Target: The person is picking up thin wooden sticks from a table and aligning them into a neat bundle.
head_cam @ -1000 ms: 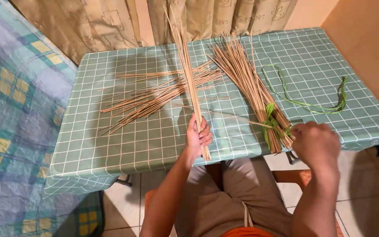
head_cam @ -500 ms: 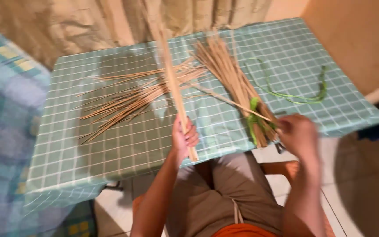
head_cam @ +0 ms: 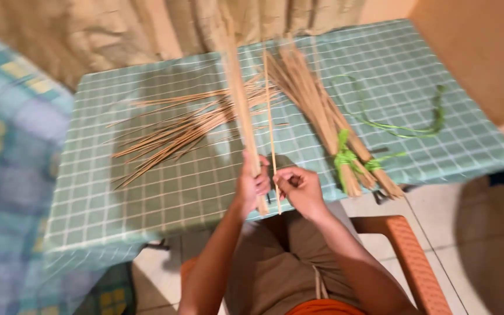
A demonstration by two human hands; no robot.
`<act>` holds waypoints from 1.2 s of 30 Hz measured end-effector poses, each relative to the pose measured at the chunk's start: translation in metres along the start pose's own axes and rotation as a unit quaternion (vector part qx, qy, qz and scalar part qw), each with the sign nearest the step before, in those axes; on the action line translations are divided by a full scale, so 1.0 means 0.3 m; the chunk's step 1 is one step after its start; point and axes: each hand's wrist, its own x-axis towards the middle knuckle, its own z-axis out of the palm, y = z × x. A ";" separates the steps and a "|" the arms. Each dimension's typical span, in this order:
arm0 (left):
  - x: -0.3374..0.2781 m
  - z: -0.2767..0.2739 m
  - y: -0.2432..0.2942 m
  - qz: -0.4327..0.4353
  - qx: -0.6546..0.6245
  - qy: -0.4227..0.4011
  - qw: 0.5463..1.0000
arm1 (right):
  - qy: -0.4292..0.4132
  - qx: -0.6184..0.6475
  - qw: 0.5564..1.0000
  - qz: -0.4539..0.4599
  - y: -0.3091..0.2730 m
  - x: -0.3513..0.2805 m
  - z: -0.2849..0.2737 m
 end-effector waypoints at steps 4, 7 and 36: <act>0.019 -0.038 -0.051 -0.035 0.108 0.141 0.983 | -0.010 0.002 1.000 0.011 0.037 -0.048 0.081; -0.015 0.034 -0.007 0.022 0.059 0.117 0.991 | -0.008 -0.028 0.999 -0.014 0.058 -0.046 0.074; -0.026 0.062 0.007 0.079 0.032 0.054 0.995 | -0.329 -0.286 0.899 -0.038 -0.162 -0.045 -0.072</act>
